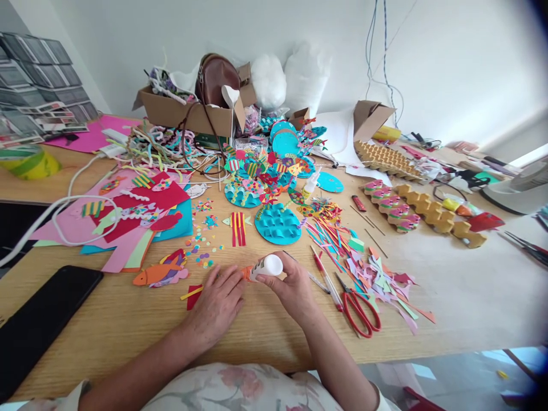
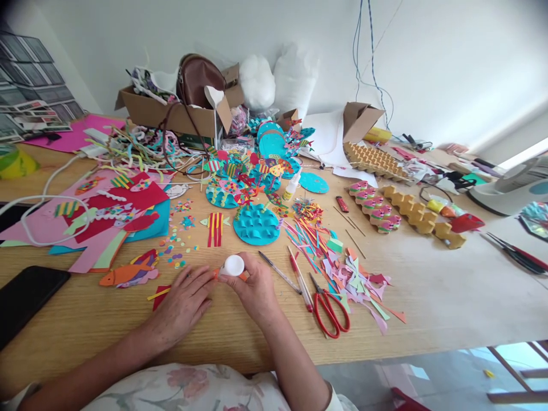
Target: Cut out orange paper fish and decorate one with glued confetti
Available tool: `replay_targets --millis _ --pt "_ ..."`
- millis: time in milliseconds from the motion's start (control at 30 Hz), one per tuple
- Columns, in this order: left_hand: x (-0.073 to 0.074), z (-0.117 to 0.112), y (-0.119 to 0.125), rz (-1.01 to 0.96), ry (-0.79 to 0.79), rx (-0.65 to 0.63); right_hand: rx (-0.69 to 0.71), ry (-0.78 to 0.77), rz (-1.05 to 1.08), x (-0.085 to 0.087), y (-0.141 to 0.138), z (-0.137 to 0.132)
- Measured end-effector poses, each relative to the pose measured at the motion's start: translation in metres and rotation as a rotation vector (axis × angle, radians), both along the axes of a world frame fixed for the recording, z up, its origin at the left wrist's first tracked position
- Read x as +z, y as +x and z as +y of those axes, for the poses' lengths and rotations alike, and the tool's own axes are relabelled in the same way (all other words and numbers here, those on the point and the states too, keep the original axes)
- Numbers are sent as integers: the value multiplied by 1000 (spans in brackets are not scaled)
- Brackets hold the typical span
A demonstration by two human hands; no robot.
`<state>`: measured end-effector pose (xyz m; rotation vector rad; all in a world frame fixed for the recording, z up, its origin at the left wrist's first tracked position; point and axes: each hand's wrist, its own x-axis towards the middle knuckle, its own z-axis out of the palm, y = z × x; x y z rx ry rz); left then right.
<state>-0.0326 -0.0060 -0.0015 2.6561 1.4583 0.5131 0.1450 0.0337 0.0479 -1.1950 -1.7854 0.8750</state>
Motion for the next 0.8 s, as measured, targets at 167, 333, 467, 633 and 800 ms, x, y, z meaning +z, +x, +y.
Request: replay_targets --millis 167,333,467,633,800 --pt "-1 0 0 -4 6 4 -5 7 -1 0 0 0" --pt "0 0 0 8 17 -5 -8 6 -15 -1 -2 2" --pt "-1 0 0 11 18 -3 -30 -42 18 -4 0 4" --pt "-2 -1 0 -11 21 7 -46 -69 69 -7 -2 6" --pt "-2 0 0 -17 19 0 -36 -65 63 -4 0 4"
